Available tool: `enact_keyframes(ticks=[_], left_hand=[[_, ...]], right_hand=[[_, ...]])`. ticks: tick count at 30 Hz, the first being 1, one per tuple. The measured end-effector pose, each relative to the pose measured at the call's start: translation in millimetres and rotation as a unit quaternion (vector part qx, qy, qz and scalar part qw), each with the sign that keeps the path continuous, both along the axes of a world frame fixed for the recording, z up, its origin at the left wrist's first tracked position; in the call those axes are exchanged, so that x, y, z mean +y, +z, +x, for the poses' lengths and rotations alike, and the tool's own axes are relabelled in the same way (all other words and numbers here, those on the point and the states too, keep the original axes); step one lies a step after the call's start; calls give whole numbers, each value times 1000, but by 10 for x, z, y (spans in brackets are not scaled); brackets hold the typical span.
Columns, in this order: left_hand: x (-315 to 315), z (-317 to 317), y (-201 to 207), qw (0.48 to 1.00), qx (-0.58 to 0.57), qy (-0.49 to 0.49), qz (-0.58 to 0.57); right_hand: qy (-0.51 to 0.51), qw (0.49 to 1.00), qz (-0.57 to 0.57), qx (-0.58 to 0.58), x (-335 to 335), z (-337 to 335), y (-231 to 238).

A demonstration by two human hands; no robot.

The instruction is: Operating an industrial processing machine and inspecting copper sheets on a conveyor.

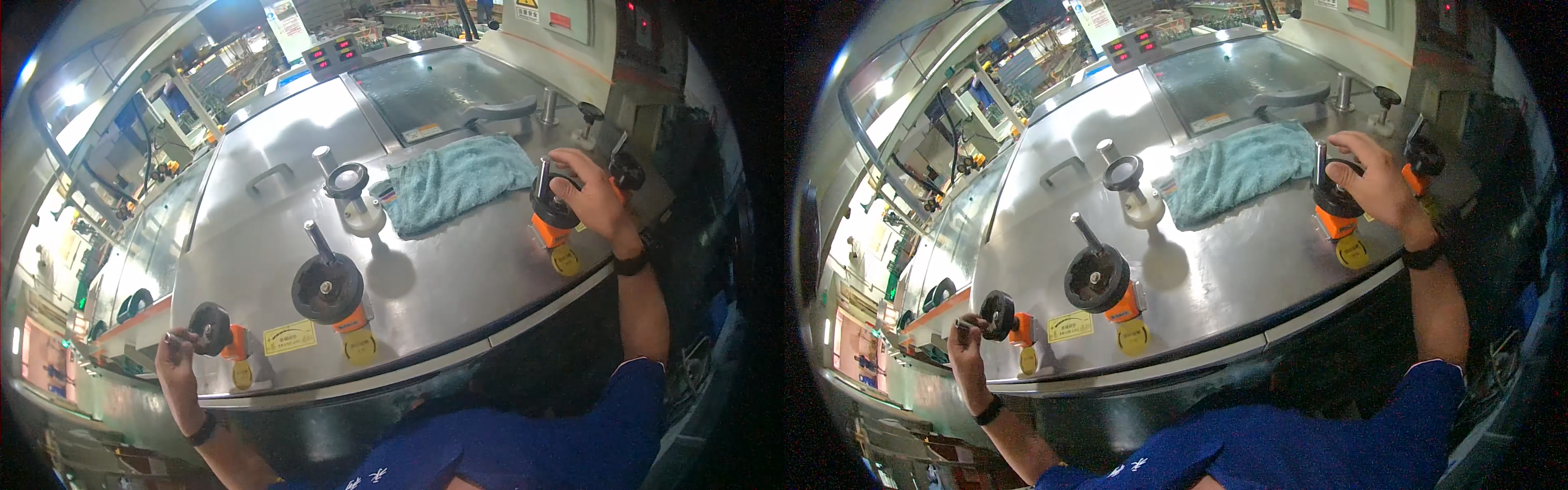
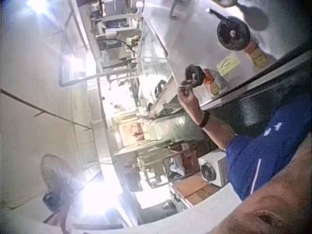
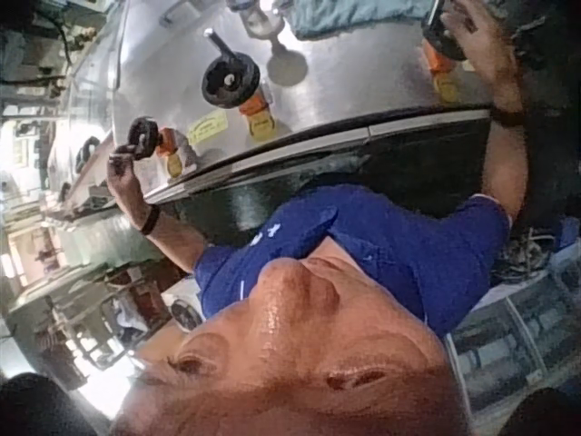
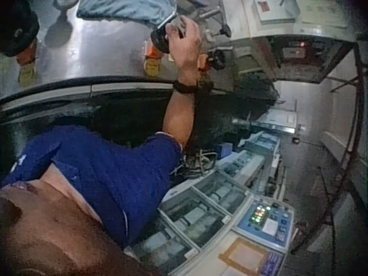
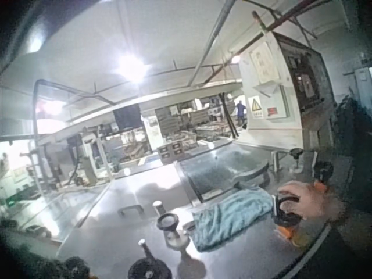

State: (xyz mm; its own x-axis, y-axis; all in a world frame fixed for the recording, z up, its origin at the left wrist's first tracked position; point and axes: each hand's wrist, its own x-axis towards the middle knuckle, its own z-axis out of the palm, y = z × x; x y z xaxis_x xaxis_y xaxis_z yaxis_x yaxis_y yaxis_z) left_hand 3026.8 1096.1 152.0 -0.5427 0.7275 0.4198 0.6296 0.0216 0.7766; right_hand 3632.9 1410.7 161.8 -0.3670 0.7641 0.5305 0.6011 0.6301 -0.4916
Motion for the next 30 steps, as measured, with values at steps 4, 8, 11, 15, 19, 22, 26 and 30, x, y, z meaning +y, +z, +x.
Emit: enact_keyframes(ticks=[4, 8, 11, 15, 19, 22, 26, 30], left_hand=[[254, -426, -82, 999, -6, 28, -14], [503, -439, -109, 999, -20, 28, 14], [592, -319, -119, 998, -36, 48, 13], [499, -393, -180, 999, 15, 40, -2], [446, -387, -164, 999, 6, 45, -15], [488, -392, -138, 999, -29, 27, -17], [527, -417, -107, 997, -67, 10, -23], [505, -327, -27, 998, -29, 19, -50]], right_hand=[[1, 1000, 12, -20, 41, -40, 8], [0, 999, 24, -30, 20, -58, -3], [9, 999, 24, -25, -8, -34, -20], [-7, 999, 40, -29, -34, -4, -34], [-20, 999, 34, -17, -33, -26, -20], [-24, 999, 28, -15, 0, -70, -7], [-27, 999, 11, -21, 15, -170, 16], [-37, 999, 11, -22, 29, -226, -10]])
